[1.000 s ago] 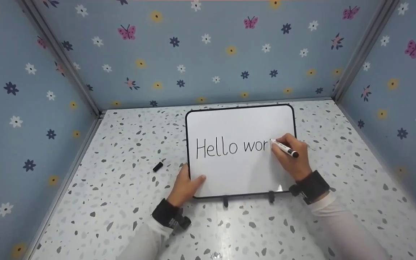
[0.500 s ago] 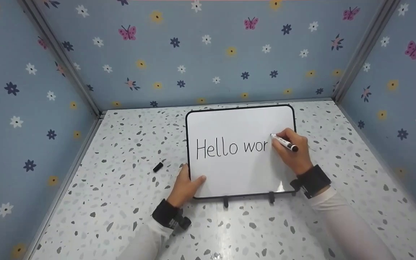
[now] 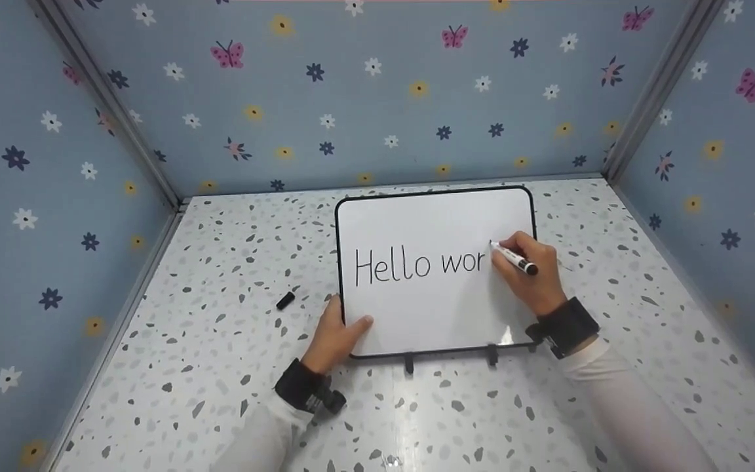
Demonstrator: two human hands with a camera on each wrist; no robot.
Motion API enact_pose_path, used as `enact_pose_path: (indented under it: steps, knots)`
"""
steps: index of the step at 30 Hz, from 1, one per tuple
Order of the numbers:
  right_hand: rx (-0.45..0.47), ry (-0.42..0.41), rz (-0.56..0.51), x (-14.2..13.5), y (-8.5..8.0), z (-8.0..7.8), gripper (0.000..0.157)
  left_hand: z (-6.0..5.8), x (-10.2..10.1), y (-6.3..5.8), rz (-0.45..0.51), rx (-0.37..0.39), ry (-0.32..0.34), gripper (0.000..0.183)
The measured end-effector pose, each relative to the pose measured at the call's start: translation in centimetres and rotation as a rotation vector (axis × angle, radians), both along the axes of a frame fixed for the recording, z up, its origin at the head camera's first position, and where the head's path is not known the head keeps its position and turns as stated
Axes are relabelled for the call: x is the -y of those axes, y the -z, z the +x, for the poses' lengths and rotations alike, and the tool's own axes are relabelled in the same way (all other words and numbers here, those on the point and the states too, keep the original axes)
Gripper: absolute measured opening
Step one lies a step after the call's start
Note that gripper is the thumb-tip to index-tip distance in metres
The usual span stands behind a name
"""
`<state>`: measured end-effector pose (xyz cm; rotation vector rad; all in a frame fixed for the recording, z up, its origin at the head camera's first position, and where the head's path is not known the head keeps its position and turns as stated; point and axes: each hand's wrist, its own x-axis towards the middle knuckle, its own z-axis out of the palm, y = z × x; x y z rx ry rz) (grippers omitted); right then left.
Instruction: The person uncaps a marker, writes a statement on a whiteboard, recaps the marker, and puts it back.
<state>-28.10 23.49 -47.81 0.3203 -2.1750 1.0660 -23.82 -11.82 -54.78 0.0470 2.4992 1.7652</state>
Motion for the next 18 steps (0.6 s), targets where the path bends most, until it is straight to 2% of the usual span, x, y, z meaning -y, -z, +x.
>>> enact_pose_path:
  steps: [18]
  knots:
    - [-0.022,-0.013,0.042,0.0,0.7,1.1,0.007,0.1,-0.1,-0.1,0.003,0.015,-0.003,0.065]
